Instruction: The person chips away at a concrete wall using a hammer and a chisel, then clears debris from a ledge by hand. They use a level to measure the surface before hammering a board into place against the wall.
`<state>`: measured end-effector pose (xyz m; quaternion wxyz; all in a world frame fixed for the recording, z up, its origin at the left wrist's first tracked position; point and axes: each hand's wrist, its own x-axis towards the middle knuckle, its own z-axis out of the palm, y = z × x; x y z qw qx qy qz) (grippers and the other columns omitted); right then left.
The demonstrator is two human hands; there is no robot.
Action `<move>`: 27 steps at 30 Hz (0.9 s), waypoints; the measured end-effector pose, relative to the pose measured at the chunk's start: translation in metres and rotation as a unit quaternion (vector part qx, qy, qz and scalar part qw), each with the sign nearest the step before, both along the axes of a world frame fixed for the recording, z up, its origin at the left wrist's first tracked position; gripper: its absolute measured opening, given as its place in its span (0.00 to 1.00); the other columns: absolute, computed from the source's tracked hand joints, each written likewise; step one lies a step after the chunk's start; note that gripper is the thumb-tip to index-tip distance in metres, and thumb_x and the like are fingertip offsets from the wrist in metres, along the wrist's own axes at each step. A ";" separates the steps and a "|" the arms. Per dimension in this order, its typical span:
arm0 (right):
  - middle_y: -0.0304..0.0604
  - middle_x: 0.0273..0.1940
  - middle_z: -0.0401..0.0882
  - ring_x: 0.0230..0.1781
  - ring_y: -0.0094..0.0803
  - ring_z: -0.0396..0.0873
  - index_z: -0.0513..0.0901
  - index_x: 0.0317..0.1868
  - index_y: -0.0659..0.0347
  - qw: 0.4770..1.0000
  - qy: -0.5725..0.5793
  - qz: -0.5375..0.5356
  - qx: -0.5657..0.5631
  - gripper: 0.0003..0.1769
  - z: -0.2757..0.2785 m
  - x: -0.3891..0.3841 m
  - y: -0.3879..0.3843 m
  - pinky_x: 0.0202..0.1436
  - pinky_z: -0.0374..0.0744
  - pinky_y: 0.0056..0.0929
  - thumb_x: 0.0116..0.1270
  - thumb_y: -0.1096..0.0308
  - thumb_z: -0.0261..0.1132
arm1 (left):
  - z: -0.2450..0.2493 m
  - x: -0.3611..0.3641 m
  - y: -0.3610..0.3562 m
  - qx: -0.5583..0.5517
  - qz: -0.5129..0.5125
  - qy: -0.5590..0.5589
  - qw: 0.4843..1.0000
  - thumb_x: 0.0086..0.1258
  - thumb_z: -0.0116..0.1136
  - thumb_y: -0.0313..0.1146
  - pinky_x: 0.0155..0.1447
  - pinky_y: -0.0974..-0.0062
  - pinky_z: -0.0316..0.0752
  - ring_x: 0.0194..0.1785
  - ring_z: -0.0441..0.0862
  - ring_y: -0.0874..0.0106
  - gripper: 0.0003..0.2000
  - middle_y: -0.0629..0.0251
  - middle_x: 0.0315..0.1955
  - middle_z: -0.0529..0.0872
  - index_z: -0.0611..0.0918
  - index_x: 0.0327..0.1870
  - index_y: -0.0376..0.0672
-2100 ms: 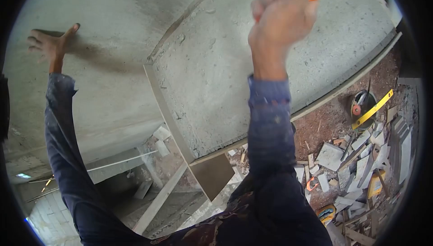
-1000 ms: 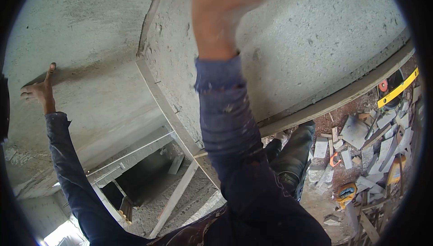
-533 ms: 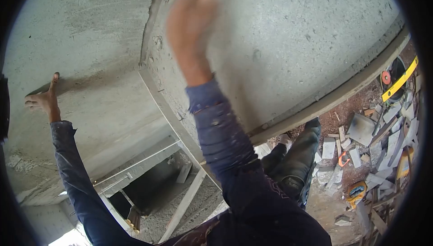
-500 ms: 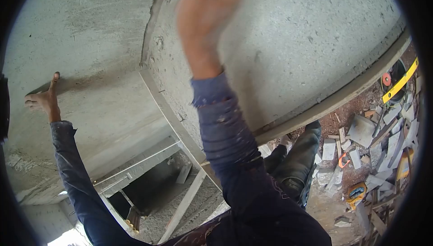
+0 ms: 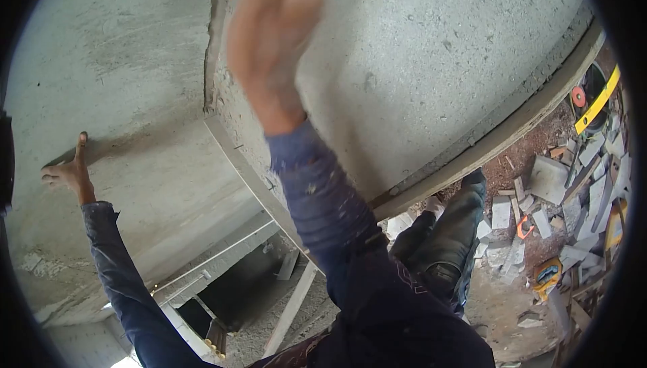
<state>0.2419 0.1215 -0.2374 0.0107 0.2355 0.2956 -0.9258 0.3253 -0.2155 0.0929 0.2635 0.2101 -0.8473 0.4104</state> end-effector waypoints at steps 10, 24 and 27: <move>0.69 0.42 0.79 0.48 0.53 0.82 0.77 0.46 0.79 0.908 -0.053 0.415 0.010 0.25 -0.016 0.056 -0.084 0.50 0.78 0.44 0.74 0.56 0.54 | -0.003 0.006 0.000 -0.001 0.026 0.009 1.000 0.37 0.76 0.72 0.74 0.26 0.40 0.77 0.27 0.30 0.79 0.28 0.75 0.30 0.33 0.76 0.29; 0.63 0.39 0.83 0.43 0.52 0.84 0.77 0.50 0.79 0.902 -0.028 0.414 0.116 0.28 -0.028 0.072 -0.106 0.46 0.79 0.48 0.75 0.54 0.56 | -0.013 0.002 0.014 0.011 0.036 0.025 0.999 0.37 0.75 0.73 0.75 0.27 0.42 0.78 0.26 0.33 0.79 0.29 0.75 0.30 0.34 0.76 0.28; 0.48 0.26 0.76 0.27 0.38 0.79 0.76 0.41 0.73 0.959 -0.013 0.263 0.103 0.27 -0.011 0.026 -0.038 0.34 0.76 0.41 0.78 0.51 0.52 | -0.011 -0.002 0.014 0.010 0.024 0.024 0.999 0.37 0.75 0.73 0.75 0.28 0.43 0.78 0.27 0.33 0.79 0.28 0.75 0.30 0.34 0.76 0.28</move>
